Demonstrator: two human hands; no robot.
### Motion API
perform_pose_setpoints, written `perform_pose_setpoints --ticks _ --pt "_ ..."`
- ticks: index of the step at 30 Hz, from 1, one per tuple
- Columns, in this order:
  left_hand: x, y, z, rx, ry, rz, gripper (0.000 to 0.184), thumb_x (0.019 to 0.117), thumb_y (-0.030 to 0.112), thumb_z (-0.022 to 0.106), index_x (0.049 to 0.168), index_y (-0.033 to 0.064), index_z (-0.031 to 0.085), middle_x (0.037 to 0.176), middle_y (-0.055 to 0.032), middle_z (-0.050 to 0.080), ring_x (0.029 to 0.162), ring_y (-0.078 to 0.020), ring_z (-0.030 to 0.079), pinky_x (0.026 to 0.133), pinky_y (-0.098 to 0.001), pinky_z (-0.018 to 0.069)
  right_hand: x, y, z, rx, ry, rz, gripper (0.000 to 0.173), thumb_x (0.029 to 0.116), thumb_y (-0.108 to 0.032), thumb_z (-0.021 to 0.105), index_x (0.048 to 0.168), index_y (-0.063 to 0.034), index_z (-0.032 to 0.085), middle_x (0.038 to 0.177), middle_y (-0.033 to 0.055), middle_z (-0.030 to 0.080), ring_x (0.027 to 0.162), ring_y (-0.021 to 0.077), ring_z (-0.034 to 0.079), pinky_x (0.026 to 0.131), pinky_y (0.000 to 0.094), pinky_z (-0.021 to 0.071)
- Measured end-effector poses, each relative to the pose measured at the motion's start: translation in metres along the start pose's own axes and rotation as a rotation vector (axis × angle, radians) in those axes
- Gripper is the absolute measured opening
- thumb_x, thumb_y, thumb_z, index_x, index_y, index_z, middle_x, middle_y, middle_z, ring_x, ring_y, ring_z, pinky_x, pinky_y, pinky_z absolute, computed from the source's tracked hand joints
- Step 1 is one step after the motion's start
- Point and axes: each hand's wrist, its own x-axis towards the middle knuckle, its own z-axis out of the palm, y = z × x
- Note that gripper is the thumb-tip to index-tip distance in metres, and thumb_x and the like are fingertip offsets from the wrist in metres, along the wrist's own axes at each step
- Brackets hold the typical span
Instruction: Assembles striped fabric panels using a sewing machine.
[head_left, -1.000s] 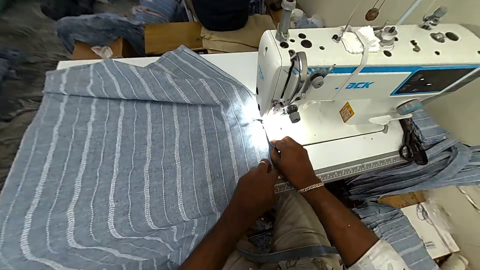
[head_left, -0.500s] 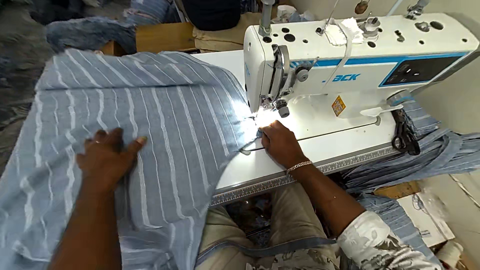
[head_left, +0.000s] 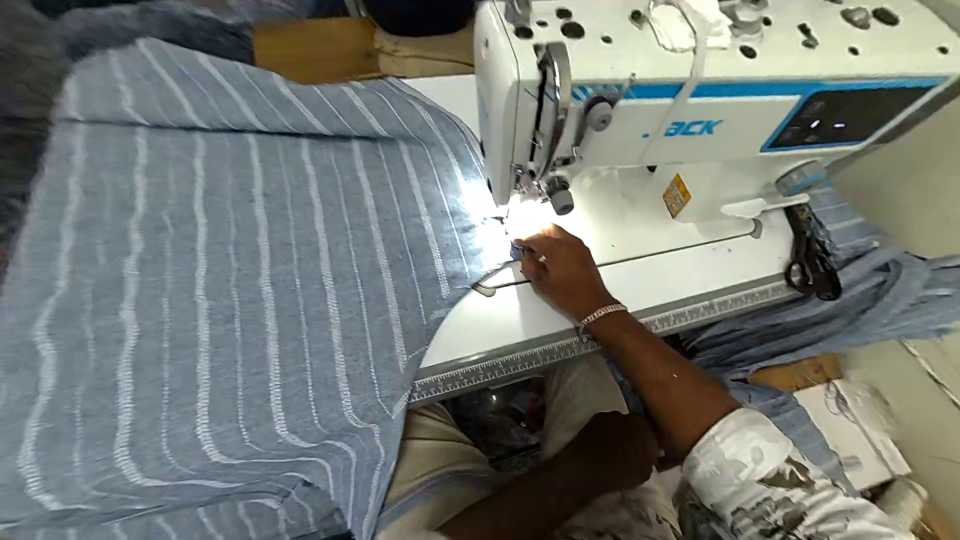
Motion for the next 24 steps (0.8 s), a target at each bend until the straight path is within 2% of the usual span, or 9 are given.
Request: perform_pose_setpoints --ticks 1,3,5,7,10,12,16,21,24 --pt "-0.013 -0.006 -0.029 0.003 -0.008 -0.040 0.030 0.1072 0.022 0.048 0.112 0.0012 0.070 0.112 -0.0211 0.070 0.107 -0.0390 0.068 0.089 -0.0613 0.0540 0.004 0.022 0.025 0.129 0.110 -0.054 0.026 0.0973 -0.011 0.057 0.111 -0.0044 0.078 0.096 0.0159 0.069 0.084 0.0254 0.069 0.075 0.0385 0.0588" --pt "-0.050 -0.020 -0.082 -0.108 0.153 -0.151 0.041 0.1102 0.034 0.045 0.107 0.0054 0.073 0.095 -0.0128 0.071 0.090 -0.0266 0.070 0.083 -0.0502 0.0565 0.010 0.031 0.033 0.229 0.054 -0.003 0.026 0.0976 -0.014 0.060 0.116 -0.0096 0.077 0.099 0.0125 0.069 0.086 0.0239 0.069 0.077 0.0414 0.0586" --pt "-0.087 -0.034 -0.120 -0.222 0.431 -0.206 0.041 0.1107 0.025 0.040 0.100 0.0027 0.073 0.080 -0.0086 0.066 0.071 -0.0190 0.063 0.069 -0.0406 0.0552 0.012 0.029 0.029 0.253 0.003 0.045 0.025 0.0976 -0.015 0.060 0.116 -0.0103 0.077 0.101 0.0122 0.069 0.086 0.0240 0.069 0.078 0.0430 0.0585" --pt "-0.107 -0.045 -0.154 -0.260 0.668 -0.278 0.046 0.1102 0.021 0.031 0.107 0.0031 0.073 0.074 -0.0052 0.060 0.060 -0.0147 0.052 0.057 -0.0346 0.0470 0.012 0.029 0.028 0.286 -0.002 0.068 0.025 0.0971 -0.016 0.062 0.115 -0.0101 0.077 0.101 0.0112 0.069 0.087 0.0236 0.068 0.078 0.0440 0.0575" --pt "-0.101 -0.059 -0.204 -0.261 0.704 -0.467 0.036 0.1074 0.016 0.046 0.140 0.0075 0.058 0.096 -0.0118 0.067 0.077 -0.0211 0.063 0.071 -0.0422 0.0535 0.012 0.030 0.029 0.312 0.015 0.095 0.024 0.0957 -0.016 0.063 0.113 -0.0106 0.078 0.101 0.0086 0.071 0.087 0.0210 0.068 0.079 0.0426 0.0573" --pt "-0.081 -0.071 -0.221 -0.225 0.722 -0.539 0.042 0.1017 0.011 0.057 0.143 0.0063 0.053 0.105 -0.0162 0.070 0.089 -0.0272 0.067 0.080 -0.0499 0.0556 0.012 0.030 0.029 0.330 0.024 0.121 0.022 0.0960 -0.016 0.062 0.111 -0.0103 0.077 0.097 0.0072 0.070 0.083 0.0194 0.067 0.076 0.0414 0.0565" --pt "-0.044 -0.086 -0.237 -0.151 0.692 -0.631 0.044 0.0890 0.008 0.069 0.132 0.0013 0.058 0.098 -0.0182 0.069 0.091 -0.0334 0.067 0.080 -0.0563 0.0551 0.012 0.032 0.027 0.403 0.023 0.188 0.018 0.0980 -0.019 0.062 0.108 -0.0108 0.075 0.093 0.0038 0.069 0.073 0.0146 0.063 0.067 0.0356 0.0544" --pt "-0.027 -0.087 -0.250 -0.133 0.687 -0.707 0.027 0.0845 0.012 0.072 0.106 -0.0028 0.065 0.095 -0.0219 0.067 0.090 -0.0372 0.066 0.076 -0.0597 0.0534 0.012 0.032 0.024 0.460 -0.003 0.238 0.016 0.0988 -0.020 0.064 0.109 -0.0111 0.075 0.095 0.0030 0.069 0.067 0.0118 0.062 0.063 0.0321 0.0559" --pt "-0.027 -0.091 -0.251 -0.144 0.664 -0.708 0.026 0.0835 0.013 0.074 0.102 -0.0025 0.066 0.092 -0.0209 0.067 0.088 -0.0360 0.067 0.075 -0.0587 0.0534 0.010 0.033 0.028 0.411 0.041 0.170 0.016 0.0984 -0.020 0.065 0.107 -0.0115 0.075 0.093 0.0036 0.069 0.067 0.0118 0.061 0.062 0.0316 0.0550"
